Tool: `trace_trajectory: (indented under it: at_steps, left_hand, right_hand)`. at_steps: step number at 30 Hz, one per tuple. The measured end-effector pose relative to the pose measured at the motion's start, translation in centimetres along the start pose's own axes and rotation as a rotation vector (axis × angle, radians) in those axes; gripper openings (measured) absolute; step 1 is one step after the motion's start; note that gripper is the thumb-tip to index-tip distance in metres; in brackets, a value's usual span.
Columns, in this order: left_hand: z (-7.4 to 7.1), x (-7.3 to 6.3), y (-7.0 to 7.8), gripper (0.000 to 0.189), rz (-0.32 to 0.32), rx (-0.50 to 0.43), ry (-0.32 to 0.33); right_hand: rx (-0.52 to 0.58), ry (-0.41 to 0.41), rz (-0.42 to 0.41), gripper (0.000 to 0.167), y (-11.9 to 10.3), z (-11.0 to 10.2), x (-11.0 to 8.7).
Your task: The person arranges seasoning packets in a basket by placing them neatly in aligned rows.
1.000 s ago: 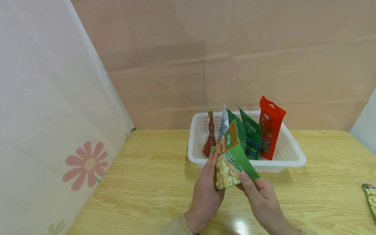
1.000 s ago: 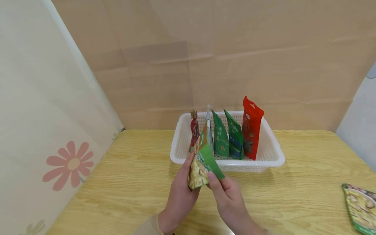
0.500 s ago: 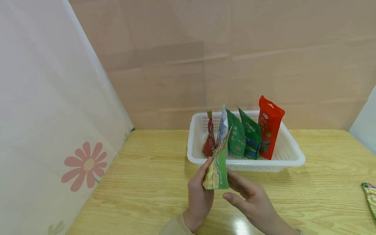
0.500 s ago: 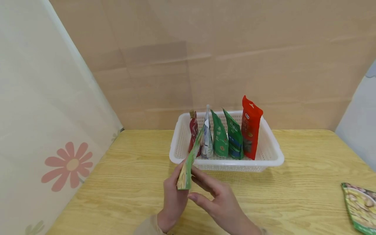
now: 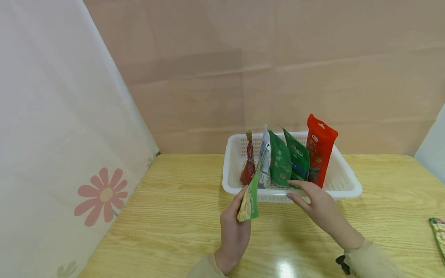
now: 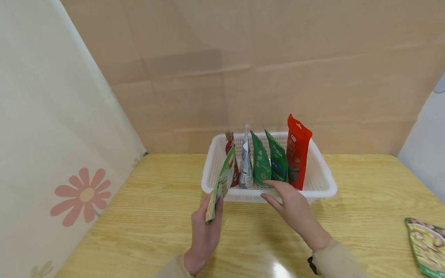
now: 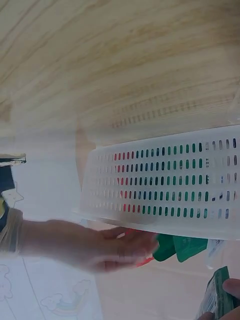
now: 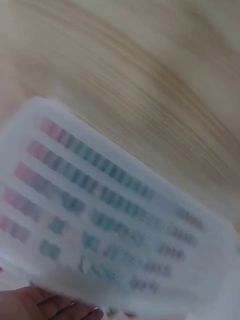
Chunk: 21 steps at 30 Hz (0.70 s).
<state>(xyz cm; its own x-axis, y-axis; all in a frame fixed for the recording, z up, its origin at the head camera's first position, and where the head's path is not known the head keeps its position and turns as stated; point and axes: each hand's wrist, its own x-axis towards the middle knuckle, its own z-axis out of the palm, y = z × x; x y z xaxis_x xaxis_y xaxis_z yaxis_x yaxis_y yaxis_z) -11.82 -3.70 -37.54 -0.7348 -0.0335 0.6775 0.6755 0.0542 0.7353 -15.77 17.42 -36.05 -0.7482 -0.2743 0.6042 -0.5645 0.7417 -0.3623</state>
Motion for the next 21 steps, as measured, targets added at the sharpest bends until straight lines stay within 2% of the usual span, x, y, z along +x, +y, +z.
trace_trajectory:
  at_steps: [3,5,8,11,14,21]
  left_hand:
    - [0.0,0.0,0.1,0.043,0.025,0.134,0.015]
    - [-0.1,0.0,0.1,0.043,0.042,0.162,0.029]
    - [-0.1,0.0,0.1,0.041,0.051,0.171,0.051]
    - [-0.1,0.1,0.1,0.039,0.038,0.156,0.062]
    - [-0.2,0.2,0.1,0.038,0.0,0.147,0.063]
    - [-0.4,0.4,0.0,0.03,-0.111,0.182,0.096]
  right_hand:
    - [-0.152,-0.108,-0.004,0.048,2.1,-0.3,0.1]
    - [-0.211,-0.18,0.014,0.053,2.9,-0.4,0.2]
    - [-0.298,-0.252,0.021,0.041,3.3,-0.3,0.3]
    - [-0.372,-0.281,0.008,0.029,3.3,-0.2,0.4]
    - [-0.408,-0.288,0.0,0.033,3.3,-0.2,0.6]
    - [-0.409,-0.277,-0.005,0.034,3.5,-0.3,0.8]
